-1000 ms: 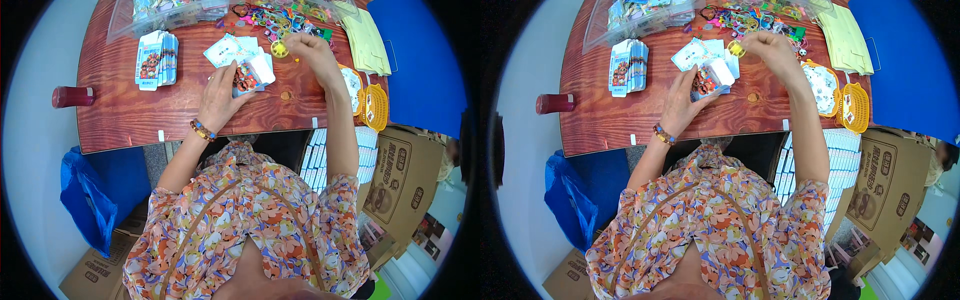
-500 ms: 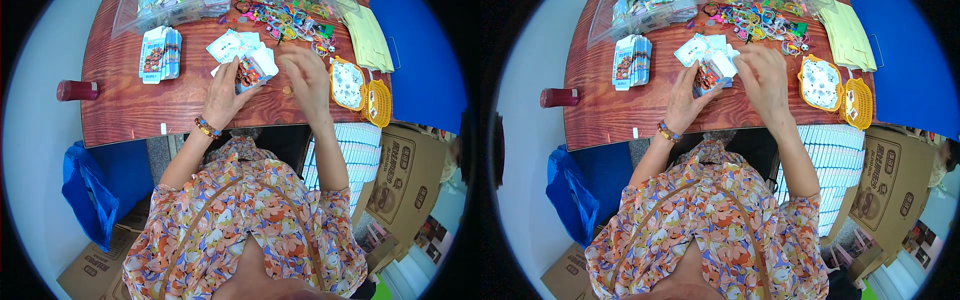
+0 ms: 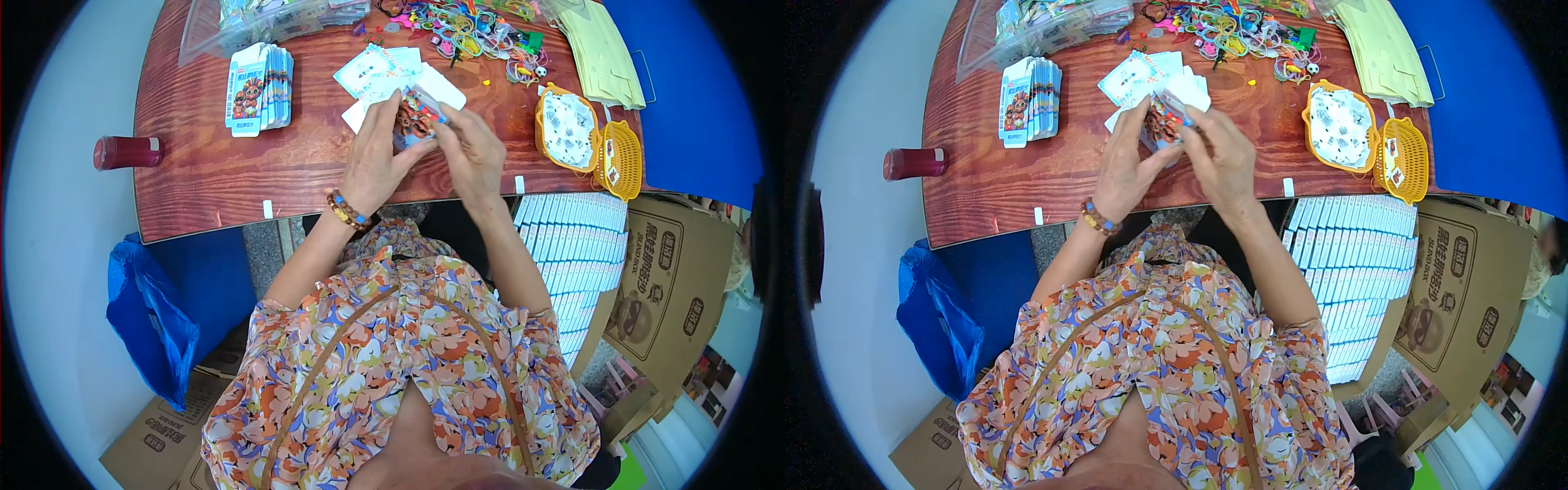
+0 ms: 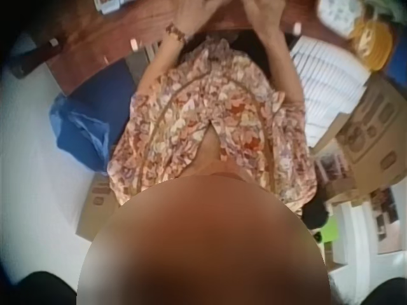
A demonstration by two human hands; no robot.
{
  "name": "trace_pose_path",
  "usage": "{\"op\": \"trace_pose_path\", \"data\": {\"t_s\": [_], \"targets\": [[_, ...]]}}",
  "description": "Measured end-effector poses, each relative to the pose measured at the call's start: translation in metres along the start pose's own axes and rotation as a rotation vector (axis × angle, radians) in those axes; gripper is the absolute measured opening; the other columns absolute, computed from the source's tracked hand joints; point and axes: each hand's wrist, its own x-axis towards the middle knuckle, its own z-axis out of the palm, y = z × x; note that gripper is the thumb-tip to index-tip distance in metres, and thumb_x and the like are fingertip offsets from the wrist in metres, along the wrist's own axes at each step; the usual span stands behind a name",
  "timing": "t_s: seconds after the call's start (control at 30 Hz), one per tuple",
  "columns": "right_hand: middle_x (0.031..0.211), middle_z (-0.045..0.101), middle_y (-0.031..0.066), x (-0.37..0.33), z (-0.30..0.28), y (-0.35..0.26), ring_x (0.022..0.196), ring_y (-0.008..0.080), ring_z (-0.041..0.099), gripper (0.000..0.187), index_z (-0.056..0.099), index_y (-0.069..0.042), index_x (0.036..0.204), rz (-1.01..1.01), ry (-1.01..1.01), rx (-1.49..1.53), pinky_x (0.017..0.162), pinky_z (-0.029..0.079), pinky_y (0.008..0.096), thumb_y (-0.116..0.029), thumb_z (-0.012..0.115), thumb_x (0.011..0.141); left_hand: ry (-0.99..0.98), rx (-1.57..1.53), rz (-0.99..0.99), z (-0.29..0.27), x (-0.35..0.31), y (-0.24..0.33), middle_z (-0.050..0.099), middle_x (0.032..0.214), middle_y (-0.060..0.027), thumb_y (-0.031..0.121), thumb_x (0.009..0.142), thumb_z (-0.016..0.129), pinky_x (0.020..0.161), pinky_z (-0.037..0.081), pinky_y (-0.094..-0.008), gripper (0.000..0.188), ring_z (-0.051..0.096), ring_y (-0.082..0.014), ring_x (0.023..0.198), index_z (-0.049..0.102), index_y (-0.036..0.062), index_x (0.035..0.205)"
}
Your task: Inspecting small product boxes and sorting them on a table.
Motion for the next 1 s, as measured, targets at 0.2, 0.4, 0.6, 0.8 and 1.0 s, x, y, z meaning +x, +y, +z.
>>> {"op": "trace_pose_path", "data": {"t_s": [0.2,0.4,0.6,0.8,1.0], "targets": [[0.101,0.068,0.0070,0.009,-0.026,0.008,0.094,0.0118,0.066,0.026,0.065,0.003,0.119,0.116,-0.242,0.467,0.081,0.053,0.0255,-0.001,0.064,0.093,-0.108,-0.716,-0.288,-0.014,-0.002,-0.007,0.065,0.114,-0.0115,0.011,0.091,0.069,0.077,0.056,-0.0330,0.038,0.067,-0.0184,0.098,0.054,0.0013,0.125],[0.106,0.066,0.0073,0.010,-0.031,0.002,0.097,0.0117,0.064,0.019,0.064,0.003,0.112,0.248,-0.287,0.704,0.088,0.052,0.0257,-0.002,0.062,0.095,-0.002,-0.677,-0.044,-0.010,-0.011,-0.005,0.061,0.115,-0.0099,-0.002,0.089,0.067,0.081,0.055,-0.0288,0.042,0.065,-0.0147,0.098,0.050,0.0030,0.127],[0.122,0.060,0.0112,0.015,-0.036,0.013,0.114,0.0151,0.058,0.018,0.063,0.001,0.111,0.094,-0.386,0.546,0.096,0.048,0.0297,0.002,0.060,0.093,-0.146,-0.682,-0.065,-0.024,-0.004,-0.002,0.066,0.104,-0.0074,0.002,0.087,0.072,0.074,0.056,-0.0256,0.032,0.066,-0.0115,0.089,0.061,0.0035,0.118],[0.121,0.061,0.0100,0.013,-0.038,0.005,0.111,0.0158,0.058,0.019,0.064,0.000,0.112,0.116,-0.410,0.509,0.094,0.048,0.0309,-0.002,0.062,0.093,-0.194,-0.707,-0.242,-0.020,-0.013,-0.008,0.068,0.099,-0.0057,0.004,0.086,0.073,0.071,0.056,-0.0255,0.030,0.066,-0.0105,0.084,0.064,0.0037,0.115],[0.115,0.064,0.0060,0.012,-0.041,-0.009,0.105,0.0110,0.060,0.018,0.064,0.001,0.111,0.246,-0.393,0.516,0.090,0.049,0.0253,-0.009,0.059,0.098,-0.119,-0.561,-0.195,-0.018,-0.017,0.002,0.068,0.099,-0.0055,0.005,0.085,0.075,0.070,0.055,-0.0253,0.031,0.066,-0.0110,0.082,0.065,0.0036,0.114]]}}
